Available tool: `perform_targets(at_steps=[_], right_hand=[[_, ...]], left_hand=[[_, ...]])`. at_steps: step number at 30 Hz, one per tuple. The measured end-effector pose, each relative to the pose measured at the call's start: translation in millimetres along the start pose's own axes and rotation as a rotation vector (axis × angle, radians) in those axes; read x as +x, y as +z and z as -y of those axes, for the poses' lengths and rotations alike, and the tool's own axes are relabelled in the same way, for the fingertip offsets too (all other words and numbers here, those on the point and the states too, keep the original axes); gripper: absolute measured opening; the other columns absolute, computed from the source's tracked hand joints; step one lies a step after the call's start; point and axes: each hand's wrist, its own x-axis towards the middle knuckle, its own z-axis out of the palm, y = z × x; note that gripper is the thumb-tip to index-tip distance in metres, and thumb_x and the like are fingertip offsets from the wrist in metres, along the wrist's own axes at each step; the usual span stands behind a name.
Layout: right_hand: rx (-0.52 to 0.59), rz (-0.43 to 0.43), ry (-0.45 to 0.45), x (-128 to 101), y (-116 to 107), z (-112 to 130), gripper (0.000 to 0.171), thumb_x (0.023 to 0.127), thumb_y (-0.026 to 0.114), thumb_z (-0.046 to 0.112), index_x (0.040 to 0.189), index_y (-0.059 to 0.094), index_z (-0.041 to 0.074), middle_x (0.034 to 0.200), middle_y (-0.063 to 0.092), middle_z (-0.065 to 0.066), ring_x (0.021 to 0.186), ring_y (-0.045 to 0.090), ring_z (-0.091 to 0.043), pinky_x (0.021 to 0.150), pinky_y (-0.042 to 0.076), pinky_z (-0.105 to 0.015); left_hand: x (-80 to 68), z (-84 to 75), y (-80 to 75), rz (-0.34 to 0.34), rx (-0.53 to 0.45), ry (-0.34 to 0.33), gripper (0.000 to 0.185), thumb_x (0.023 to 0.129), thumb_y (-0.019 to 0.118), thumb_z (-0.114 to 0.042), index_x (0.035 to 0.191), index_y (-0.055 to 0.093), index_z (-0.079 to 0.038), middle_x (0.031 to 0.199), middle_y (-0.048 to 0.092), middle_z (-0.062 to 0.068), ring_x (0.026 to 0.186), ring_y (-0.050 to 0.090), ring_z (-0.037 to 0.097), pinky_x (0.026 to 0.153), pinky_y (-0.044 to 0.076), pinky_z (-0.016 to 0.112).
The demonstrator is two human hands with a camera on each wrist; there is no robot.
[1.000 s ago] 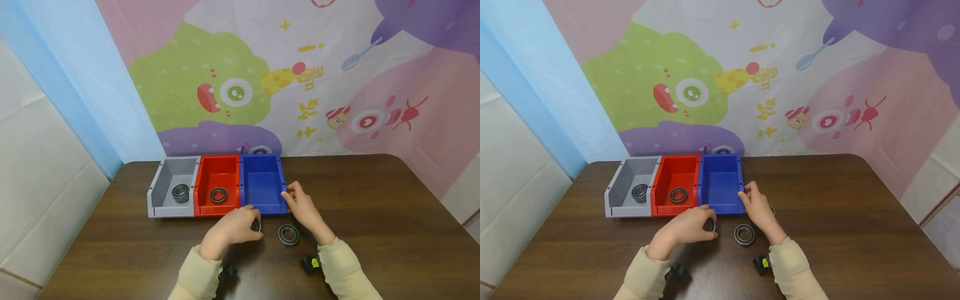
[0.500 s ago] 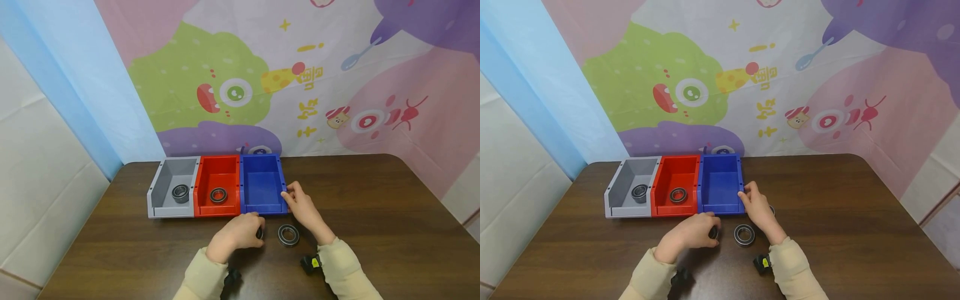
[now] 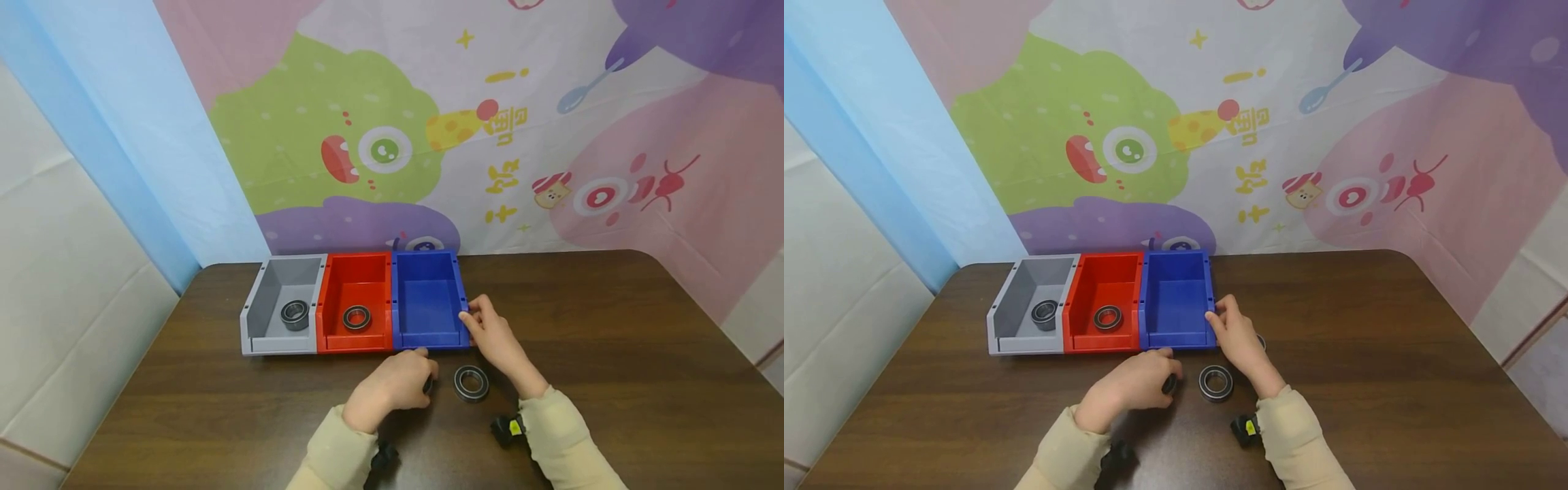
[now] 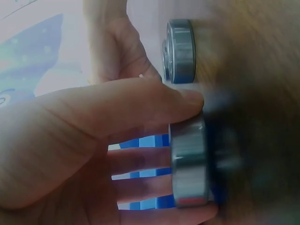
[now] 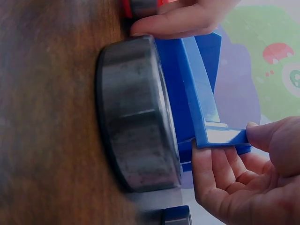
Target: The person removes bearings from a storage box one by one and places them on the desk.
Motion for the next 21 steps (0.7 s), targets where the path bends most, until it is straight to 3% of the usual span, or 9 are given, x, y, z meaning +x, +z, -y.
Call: perform_targets(at_steps=[15,21], right_hand=[[0.008,0.011,-0.007,0.5,0.6,-1.1,0.022,0.095,0.047,0.02,0.108,0.041,0.004,0.08,0.059,-0.011,0.063,0.057,-0.016,0.059,0.052,-0.027],[0.01,0.012,-0.003,0.3,0.3,-1.1,0.022,0.095,0.047,0.02,0.108,0.041,0.004,0.08,0.06,-0.011,0.063,0.058,-0.016,0.059,0.052,-0.028]], left_hand=[[0.5,-7.4,3.7,-0.033,0.06,-0.028,0.023,0.068,0.077,-0.021,0.085,0.061,-0.017,0.085,0.051,-0.001,0.081,0.051,0.017,0.06,0.045,0.025],[0.6,-8.7,4.5,-0.016,0.055,-0.055,0.025,0.069,0.077,-0.022,0.085,0.058,-0.016,0.087,0.05,-0.001,0.083,0.05,0.017,0.06,0.045,0.026]])
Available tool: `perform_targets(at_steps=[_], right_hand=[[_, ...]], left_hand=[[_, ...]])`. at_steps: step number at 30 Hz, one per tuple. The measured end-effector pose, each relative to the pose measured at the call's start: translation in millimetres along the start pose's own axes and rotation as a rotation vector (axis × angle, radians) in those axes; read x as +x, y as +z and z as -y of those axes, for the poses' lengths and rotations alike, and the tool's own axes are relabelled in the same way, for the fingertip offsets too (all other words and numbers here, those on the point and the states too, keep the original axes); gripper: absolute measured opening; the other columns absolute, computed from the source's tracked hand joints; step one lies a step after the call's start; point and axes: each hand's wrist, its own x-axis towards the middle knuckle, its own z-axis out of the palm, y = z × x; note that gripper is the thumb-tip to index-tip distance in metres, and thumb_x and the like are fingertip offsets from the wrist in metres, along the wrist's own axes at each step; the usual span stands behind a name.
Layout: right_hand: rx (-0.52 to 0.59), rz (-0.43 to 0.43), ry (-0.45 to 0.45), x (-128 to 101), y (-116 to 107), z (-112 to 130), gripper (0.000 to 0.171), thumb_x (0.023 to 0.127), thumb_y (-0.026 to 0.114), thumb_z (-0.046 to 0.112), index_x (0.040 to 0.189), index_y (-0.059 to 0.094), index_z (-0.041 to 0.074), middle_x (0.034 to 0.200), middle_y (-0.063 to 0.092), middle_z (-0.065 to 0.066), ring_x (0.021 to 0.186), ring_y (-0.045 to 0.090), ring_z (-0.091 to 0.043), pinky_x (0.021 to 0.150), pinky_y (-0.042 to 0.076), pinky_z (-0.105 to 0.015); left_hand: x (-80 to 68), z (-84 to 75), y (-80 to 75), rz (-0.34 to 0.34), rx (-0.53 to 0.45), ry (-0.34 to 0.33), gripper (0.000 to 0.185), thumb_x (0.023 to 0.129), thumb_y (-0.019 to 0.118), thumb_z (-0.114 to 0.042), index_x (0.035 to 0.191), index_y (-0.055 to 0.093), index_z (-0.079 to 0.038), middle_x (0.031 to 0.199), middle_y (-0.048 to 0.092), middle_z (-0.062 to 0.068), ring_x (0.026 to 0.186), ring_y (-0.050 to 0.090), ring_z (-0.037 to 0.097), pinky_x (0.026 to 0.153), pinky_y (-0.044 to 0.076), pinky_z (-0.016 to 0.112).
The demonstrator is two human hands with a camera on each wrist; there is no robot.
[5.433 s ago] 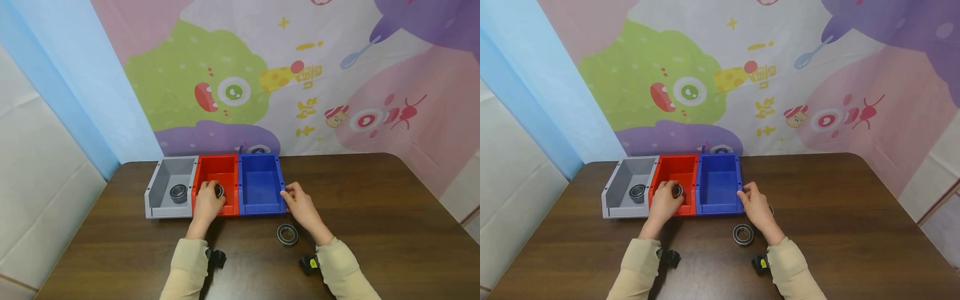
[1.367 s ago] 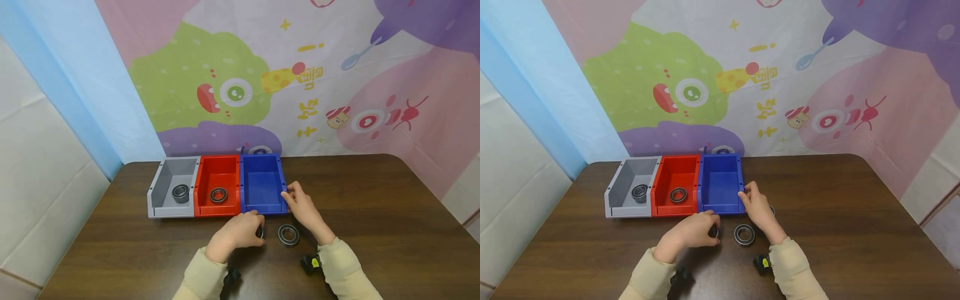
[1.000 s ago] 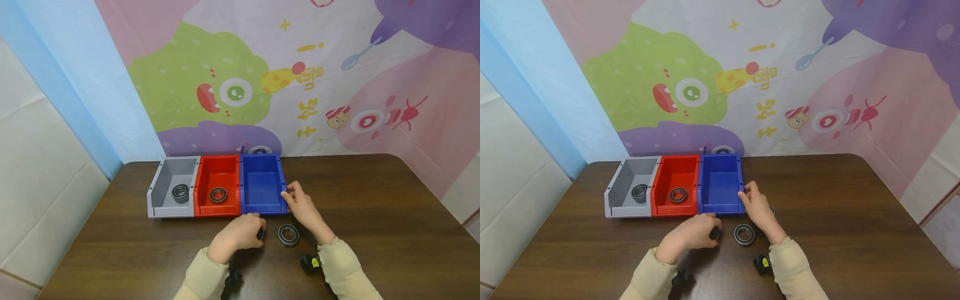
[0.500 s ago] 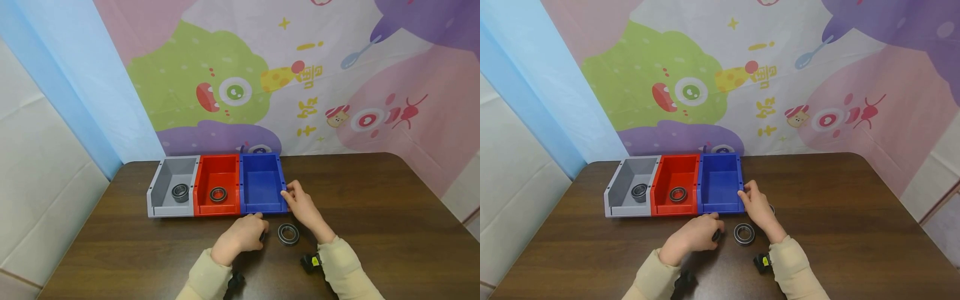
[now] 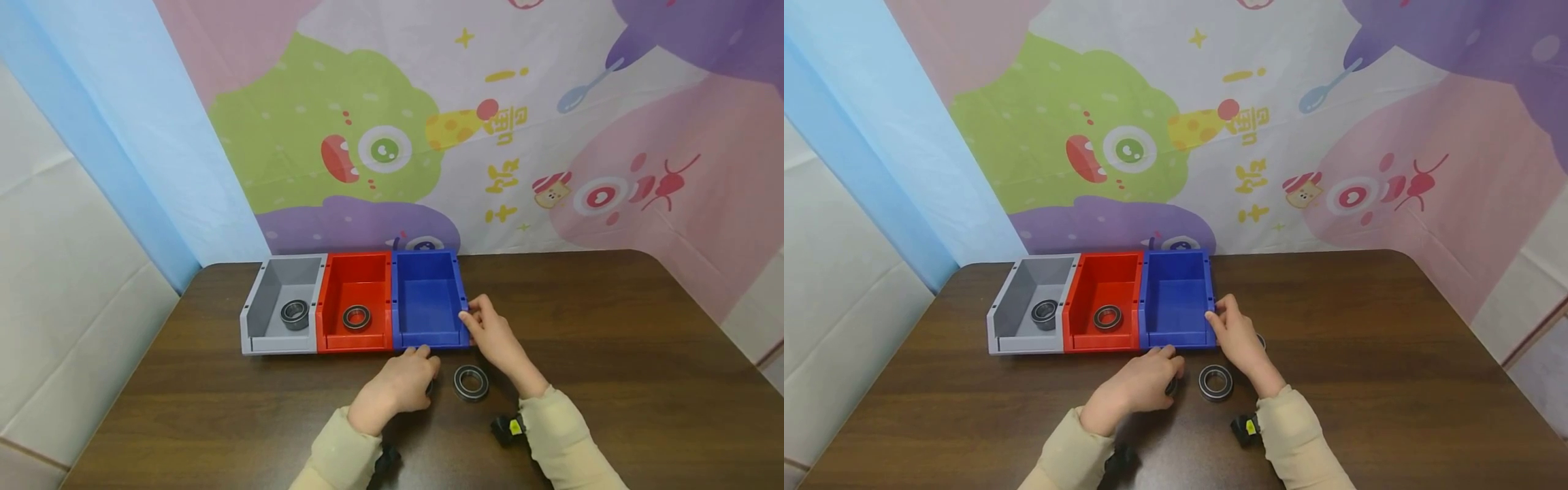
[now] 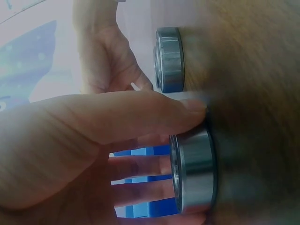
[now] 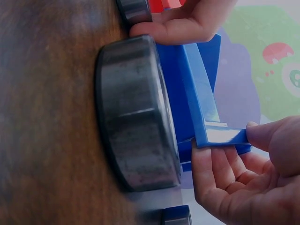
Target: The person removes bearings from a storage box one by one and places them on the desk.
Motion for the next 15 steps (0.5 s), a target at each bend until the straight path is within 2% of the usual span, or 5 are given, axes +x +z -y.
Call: perform_targets(at_steps=[7,15], right_hand=[[0.0,-0.001,0.003,0.1,0.4,-0.5,0.021,0.095,0.047,0.021,0.108,0.042,0.005,0.079,0.06,-0.011,0.062,0.057,-0.015,0.059,0.052,-0.027],[0.003,-0.003,0.002,0.0,1.1,-0.9,0.02,0.095,0.047,0.02,0.108,0.042,0.005,0.079,0.059,-0.011,0.062,0.057,-0.015,0.059,0.052,-0.028]], left_hand=[[-0.8,0.7,-1.2,0.026,-0.036,-0.006,0.026,0.07,0.076,-0.023,0.089,0.06,-0.015,0.087,0.049,-0.001,0.082,0.049,0.016,0.062,0.046,0.026],[-1.5,8.5,-5.2,0.019,-0.104,0.004,0.03,0.077,0.069,-0.028,0.101,0.063,-0.012,0.091,0.055,0.0,0.081,0.052,0.014,0.073,0.048,0.026]])
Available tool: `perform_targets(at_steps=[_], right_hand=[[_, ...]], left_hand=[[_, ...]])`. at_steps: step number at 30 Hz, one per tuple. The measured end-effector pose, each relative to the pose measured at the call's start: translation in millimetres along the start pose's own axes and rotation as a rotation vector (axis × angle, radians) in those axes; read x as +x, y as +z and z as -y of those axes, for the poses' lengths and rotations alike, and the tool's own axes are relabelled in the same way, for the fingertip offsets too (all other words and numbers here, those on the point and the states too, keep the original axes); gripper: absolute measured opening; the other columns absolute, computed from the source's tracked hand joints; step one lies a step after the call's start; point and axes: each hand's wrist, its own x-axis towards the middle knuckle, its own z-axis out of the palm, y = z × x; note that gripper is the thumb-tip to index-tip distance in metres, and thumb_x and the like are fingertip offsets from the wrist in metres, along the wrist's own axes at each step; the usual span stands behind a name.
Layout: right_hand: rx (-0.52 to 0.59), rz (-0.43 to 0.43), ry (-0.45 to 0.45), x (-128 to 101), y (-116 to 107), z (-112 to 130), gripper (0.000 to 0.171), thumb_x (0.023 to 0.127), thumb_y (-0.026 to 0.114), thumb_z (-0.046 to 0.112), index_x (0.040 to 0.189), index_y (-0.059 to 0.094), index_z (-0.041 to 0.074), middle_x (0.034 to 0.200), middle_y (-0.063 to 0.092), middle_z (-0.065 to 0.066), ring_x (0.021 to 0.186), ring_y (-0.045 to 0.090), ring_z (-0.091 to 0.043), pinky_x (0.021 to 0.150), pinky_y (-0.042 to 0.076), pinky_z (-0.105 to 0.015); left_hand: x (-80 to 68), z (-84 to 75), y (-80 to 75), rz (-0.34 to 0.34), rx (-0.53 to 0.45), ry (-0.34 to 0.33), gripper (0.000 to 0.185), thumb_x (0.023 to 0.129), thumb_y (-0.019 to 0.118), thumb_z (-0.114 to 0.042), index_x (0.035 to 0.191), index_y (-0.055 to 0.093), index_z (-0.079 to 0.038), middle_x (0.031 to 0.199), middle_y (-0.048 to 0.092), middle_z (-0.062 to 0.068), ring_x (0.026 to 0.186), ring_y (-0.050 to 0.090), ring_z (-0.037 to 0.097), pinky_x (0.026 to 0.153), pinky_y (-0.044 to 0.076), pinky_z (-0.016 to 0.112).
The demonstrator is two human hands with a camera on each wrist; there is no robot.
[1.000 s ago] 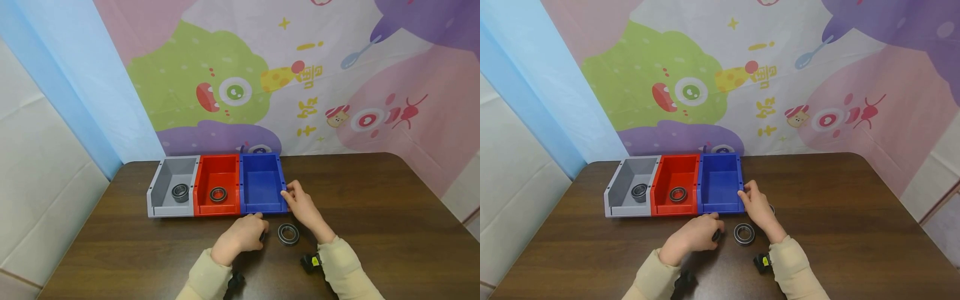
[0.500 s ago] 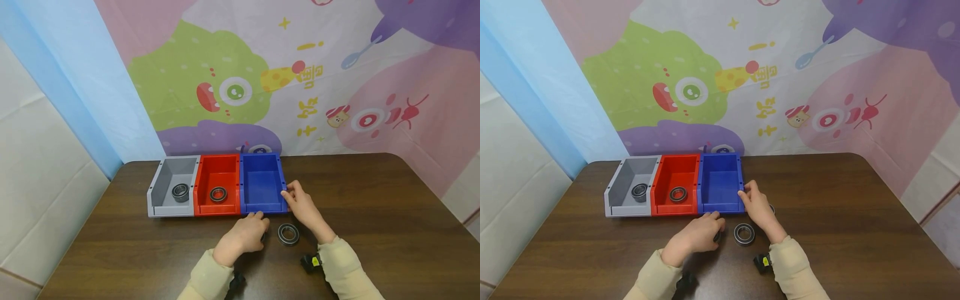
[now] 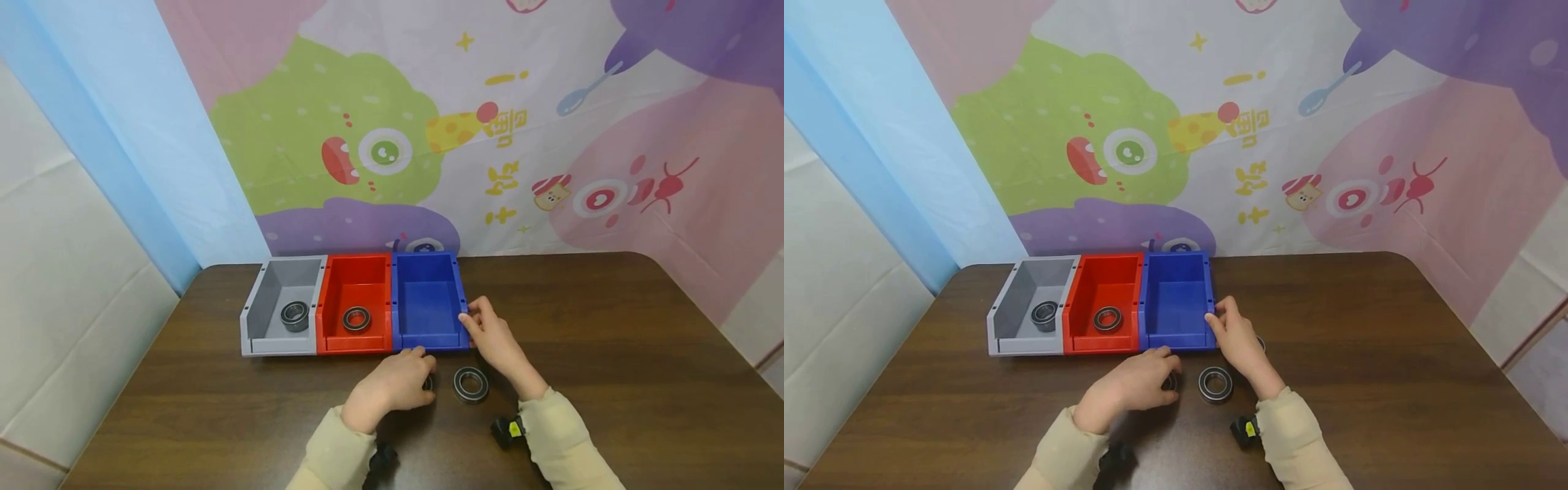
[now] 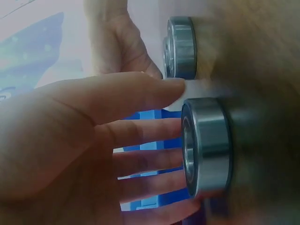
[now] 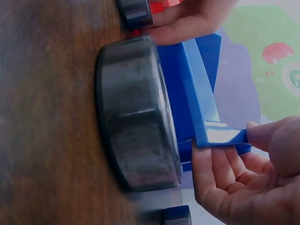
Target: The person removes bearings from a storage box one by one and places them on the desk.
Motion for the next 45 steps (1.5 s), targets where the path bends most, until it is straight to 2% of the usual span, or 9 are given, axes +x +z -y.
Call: perform_targets(at_steps=[3,5,8,12,15,20,27,37,45], right_hand=[[-0.003,-0.004,-0.003,0,0,0,0.021,0.095,0.047,0.02,0.108,0.042,0.005,0.078,0.058,-0.01,0.061,0.057,-0.015,0.059,0.052,-0.028],[-0.006,-0.003,-0.003,0,1,0,0.021,0.095,0.047,0.02,0.108,0.041,0.005,0.077,0.058,-0.01,0.061,0.057,-0.015,0.059,0.052,-0.028],[-0.011,-0.001,-0.001,0,1,1,0.02,0.095,0.047,0.02,0.108,0.042,0.005,0.076,0.057,-0.009,0.061,0.057,-0.016,0.059,0.052,-0.028],[-0.016,-0.013,-0.008,0,1,0,0.02,0.094,0.048,0.019,0.107,0.042,0.004,0.075,0.057,-0.009,0.061,0.057,-0.017,0.058,0.052,-0.028],[-0.011,-0.023,-0.006,1,1,-1,0.021,0.094,0.049,0.02,0.106,0.043,0.004,0.075,0.057,-0.009,0.061,0.058,-0.018,0.058,0.052,-0.028],[-0.004,-0.019,0.001,0,1,-2,0.02,0.094,0.048,0.019,0.106,0.042,0.004,0.074,0.056,-0.009,0.061,0.058,-0.019,0.059,0.052,-0.028],[-0.003,-0.006,-0.007,0,0,-1,0.02,0.095,0.047,0.02,0.107,0.042,0.005,0.074,0.054,-0.009,0.063,0.058,-0.021,0.059,0.052,-0.028],[-0.015,-0.013,-0.008,-1,1,-1,0.019,0.094,0.048,0.019,0.106,0.042,0.005,0.074,0.055,-0.009,0.06,0.056,-0.019,0.058,0.051,-0.027],[-0.025,-0.014,-0.007,0,0,0,0.02,0.094,0.048,0.019,0.106,0.042,0.005,0.074,0.055,-0.009,0.058,0.054,-0.015,0.057,0.051,-0.027]], left_hand=[[-1.5,5.5,-6.4,-0.054,-0.037,0.012,0.027,0.08,0.065,-0.026,0.103,0.063,-0.012,0.092,0.058,0.0,0.08,0.055,0.013,0.073,0.049,0.027],[-3.3,10.3,-11.8,-0.145,-0.042,0.013,0.022,0.082,0.064,-0.024,0.1,0.064,-0.013,0.09,0.059,0.0,0.078,0.057,0.013,0.069,0.05,0.027],[-4.8,18.5,-19.3,-0.389,-0.017,-0.032,0.013,0.082,0.063,-0.021,0.093,0.065,-0.015,0.084,0.061,-0.001,0.07,0.059,0.014,0.058,0.048,0.026],[-2.7,34.0,-26.7,-0.739,-0.033,-0.183,0.006,0.081,0.061,-0.015,0.085,0.065,-0.016,0.079,0.061,0.0,0.066,0.06,0.018,0.052,0.046,0.029],[-0.8,49.7,-31.9,-0.841,-0.1,-0.305,0.008,0.082,0.059,-0.013,0.088,0.064,-0.013,0.086,0.062,0.004,0.074,0.061,0.022,0.056,0.049,0.035],[3.4,74.0,-34.2,-0.716,-0.145,-0.456,0.019,0.083,0.058,-0.014,0.1,0.062,-0.008,0.096,0.06,0.011,0.084,0.06,0.027,0.064,0.051,0.042],[14.3,88.7,-24.6,-0.468,-0.2,-0.526,0.04,0.083,0.06,-0.017,0.119,0.053,-0.002,0.113,0.052,0.019,0.088,0.057,0.034,0.076,0.05,0.047],[23.9,88.5,-24.6,-0.328,-0.173,-0.565,0.046,0.081,0.064,-0.018,0.123,0.051,-0.004,0.116,0.047,0.022,0.092,0.054,0.036,0.077,0.048,0.051],[29.1,89.1,-16.9,-0.252,-0.149,-0.523,0.047,0.081,0.063,-0.014,0.126,0.052,-0.009,0.119,0.044,0.026,0.09,0.053,0.041,0.077,0.049,0.05]])
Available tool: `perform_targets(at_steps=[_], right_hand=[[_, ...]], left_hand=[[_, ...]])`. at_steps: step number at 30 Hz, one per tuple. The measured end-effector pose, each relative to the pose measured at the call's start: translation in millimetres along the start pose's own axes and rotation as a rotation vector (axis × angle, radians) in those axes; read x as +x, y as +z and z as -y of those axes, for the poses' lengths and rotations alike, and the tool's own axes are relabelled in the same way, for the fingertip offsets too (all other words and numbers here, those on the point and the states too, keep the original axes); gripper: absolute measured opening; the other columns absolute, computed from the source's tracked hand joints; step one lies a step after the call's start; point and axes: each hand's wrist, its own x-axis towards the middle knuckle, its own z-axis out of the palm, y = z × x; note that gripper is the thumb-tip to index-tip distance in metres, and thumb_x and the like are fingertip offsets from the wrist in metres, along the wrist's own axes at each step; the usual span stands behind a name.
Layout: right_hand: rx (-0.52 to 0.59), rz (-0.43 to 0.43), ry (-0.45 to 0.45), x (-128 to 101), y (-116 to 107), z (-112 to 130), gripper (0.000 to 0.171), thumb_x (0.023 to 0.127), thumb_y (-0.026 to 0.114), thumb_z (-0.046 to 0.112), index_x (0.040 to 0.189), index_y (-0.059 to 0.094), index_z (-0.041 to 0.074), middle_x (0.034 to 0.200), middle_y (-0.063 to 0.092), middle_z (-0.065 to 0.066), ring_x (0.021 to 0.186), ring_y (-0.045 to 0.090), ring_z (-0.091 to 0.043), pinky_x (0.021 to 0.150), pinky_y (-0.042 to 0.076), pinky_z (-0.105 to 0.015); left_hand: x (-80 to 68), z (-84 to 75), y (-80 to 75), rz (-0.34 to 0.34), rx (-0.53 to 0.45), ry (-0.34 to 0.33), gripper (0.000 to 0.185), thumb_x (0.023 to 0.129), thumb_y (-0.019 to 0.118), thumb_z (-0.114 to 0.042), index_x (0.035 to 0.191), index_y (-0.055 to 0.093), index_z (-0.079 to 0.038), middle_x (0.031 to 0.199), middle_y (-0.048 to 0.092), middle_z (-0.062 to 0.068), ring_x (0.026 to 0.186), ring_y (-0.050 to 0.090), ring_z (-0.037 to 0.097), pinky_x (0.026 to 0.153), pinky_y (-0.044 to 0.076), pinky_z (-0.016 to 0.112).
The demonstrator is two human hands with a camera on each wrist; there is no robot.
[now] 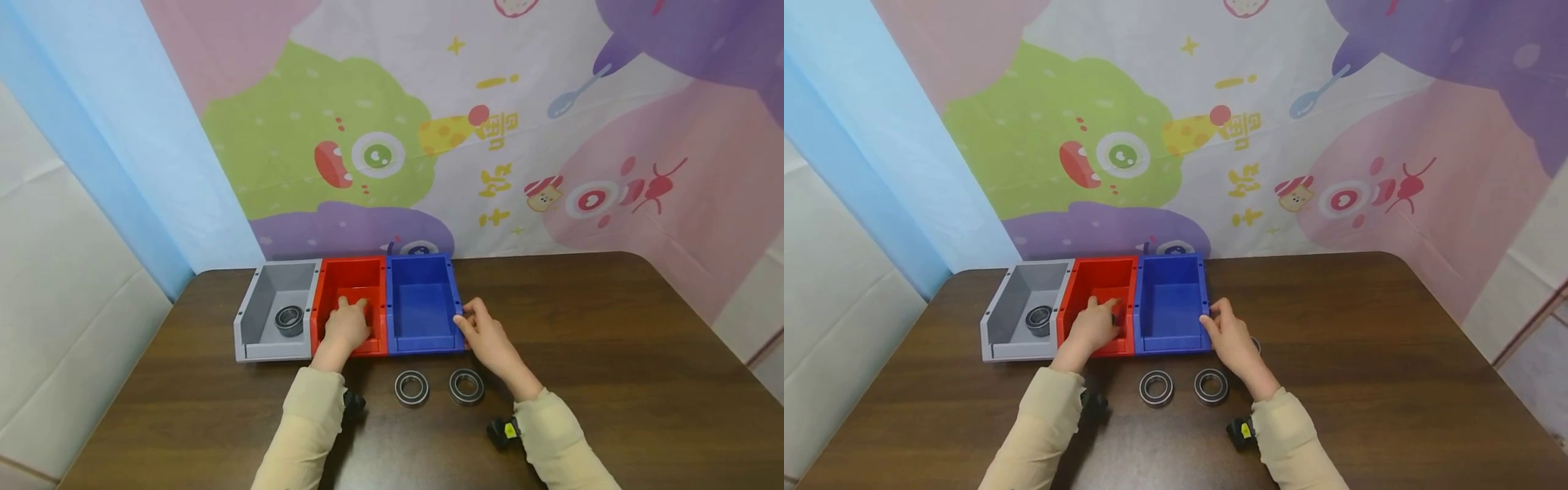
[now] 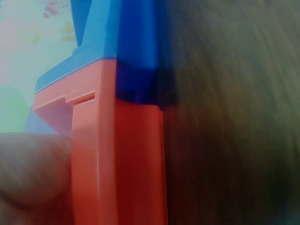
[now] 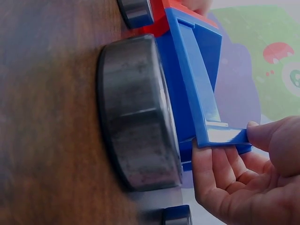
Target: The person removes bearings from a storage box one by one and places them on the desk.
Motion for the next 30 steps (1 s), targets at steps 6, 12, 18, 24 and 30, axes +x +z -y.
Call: perform_targets(at_steps=[6,12,18,24,30], right_hand=[[-0.008,-0.003,0.0,0.3,-0.5,0.1,0.02,0.095,0.047,0.02,0.107,0.041,0.005,0.073,0.054,-0.008,0.058,0.054,-0.015,0.058,0.05,-0.027],[0.001,0.003,0.004,-0.3,0.2,-0.4,0.019,0.095,0.047,0.019,0.107,0.041,0.005,0.075,0.055,-0.009,0.059,0.054,-0.016,0.058,0.051,-0.027],[-0.003,-0.006,-0.002,0.1,0.4,-0.1,0.019,0.094,0.048,0.019,0.106,0.041,0.006,0.075,0.054,-0.009,0.059,0.054,-0.017,0.058,0.051,-0.027],[-0.006,-0.01,0.003,0.3,0.0,0.9,0.019,0.094,0.048,0.019,0.106,0.042,0.006,0.075,0.055,-0.008,0.06,0.054,-0.016,0.058,0.051,-0.027],[0.013,-0.007,0.005,0.3,1.0,0.1,0.019,0.094,0.048,0.019,0.106,0.042,0.005,0.076,0.056,-0.01,0.061,0.056,-0.016,0.058,0.052,-0.027]], left_hand=[[0.2,-2.6,0.7,-0.034,0.087,0.025,0.024,0.082,0.057,-0.009,0.105,0.063,-0.005,0.099,0.053,0.022,0.084,0.053,0.037,0.071,0.05,0.048],[-0.4,-3.9,2.5,-0.031,0.107,0.011,0.026,0.085,0.054,-0.01,0.109,0.061,-0.005,0.099,0.054,0.022,0.084,0.055,0.037,0.071,0.051,0.048],[0.8,-2.7,4.8,-0.038,0.124,0.0,0.028,0.085,0.055,-0.012,0.112,0.061,-0.007,0.1,0.053,0.021,0.085,0.054,0.035,0.071,0.051,0.048],[1.8,-0.1,6.4,-0.063,0.105,-0.004,0.028,0.083,0.057,-0.013,0.11,0.061,-0.008,0.101,0.053,0.02,0.088,0.051,0.035,0.071,0.049,0.048],[1.0,-1.2,10.2,-0.105,0.072,-0.008,0.029,0.081,0.058,-0.01,0.11,0.06,-0.004,0.106,0.05,0.024,0.096,0.047,0.039,0.077,0.046,0.052]])
